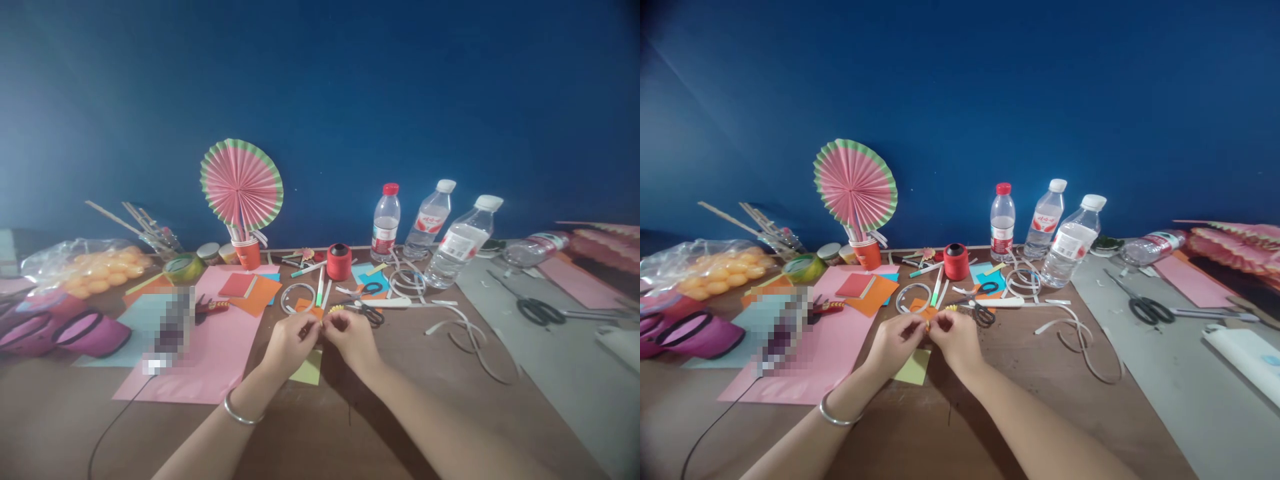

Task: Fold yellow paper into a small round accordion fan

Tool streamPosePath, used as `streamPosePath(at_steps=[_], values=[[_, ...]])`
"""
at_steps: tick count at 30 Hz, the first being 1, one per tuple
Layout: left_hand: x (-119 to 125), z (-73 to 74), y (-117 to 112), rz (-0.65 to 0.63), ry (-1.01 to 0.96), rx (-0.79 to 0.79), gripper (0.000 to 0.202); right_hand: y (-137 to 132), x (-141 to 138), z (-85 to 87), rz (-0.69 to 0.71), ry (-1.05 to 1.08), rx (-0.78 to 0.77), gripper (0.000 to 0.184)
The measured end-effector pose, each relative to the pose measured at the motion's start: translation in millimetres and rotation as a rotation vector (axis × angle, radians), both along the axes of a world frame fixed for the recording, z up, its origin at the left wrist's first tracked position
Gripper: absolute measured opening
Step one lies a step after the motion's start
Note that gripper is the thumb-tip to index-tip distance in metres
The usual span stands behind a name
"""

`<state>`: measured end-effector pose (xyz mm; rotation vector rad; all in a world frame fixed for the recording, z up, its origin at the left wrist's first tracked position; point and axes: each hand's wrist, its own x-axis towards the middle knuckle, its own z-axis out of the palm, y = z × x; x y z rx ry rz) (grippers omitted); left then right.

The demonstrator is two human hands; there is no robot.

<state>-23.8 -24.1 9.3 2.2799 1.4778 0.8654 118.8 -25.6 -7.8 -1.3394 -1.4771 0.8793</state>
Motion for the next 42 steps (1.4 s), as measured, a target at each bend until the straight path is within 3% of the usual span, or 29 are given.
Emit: streamPosePath(at_steps=[3,11,21,33,42], values=[[-1.0,0.1,0.4,0.013,-0.037,-0.02,0.013,0.7,0.4,0.2,0.024,0.07,-0.036,0.018],[-1.0,1.9,-0.2,-0.011,0.045,0.016,0.016,-1.9,2.8,7.2,0.013,-0.053,0.037,0.015],[-0.3,1.3,-1.1,-0.048,0.073,0.031,0.017,-1.8,2.4,3.1,-0.013,-0.206,0.138,0.011],[-0.9,-1.9,0.3,0.008,-0.022,0.0,0.014,-2.9,2.3,6.3,0.001,-0.065,0.066,0.015],[1.3,-0.3,-2.3,-0.039,0.089,0.08,0.018,-3.5,1.4,3.1,-0.033,-0.251,0.194,0.009]])
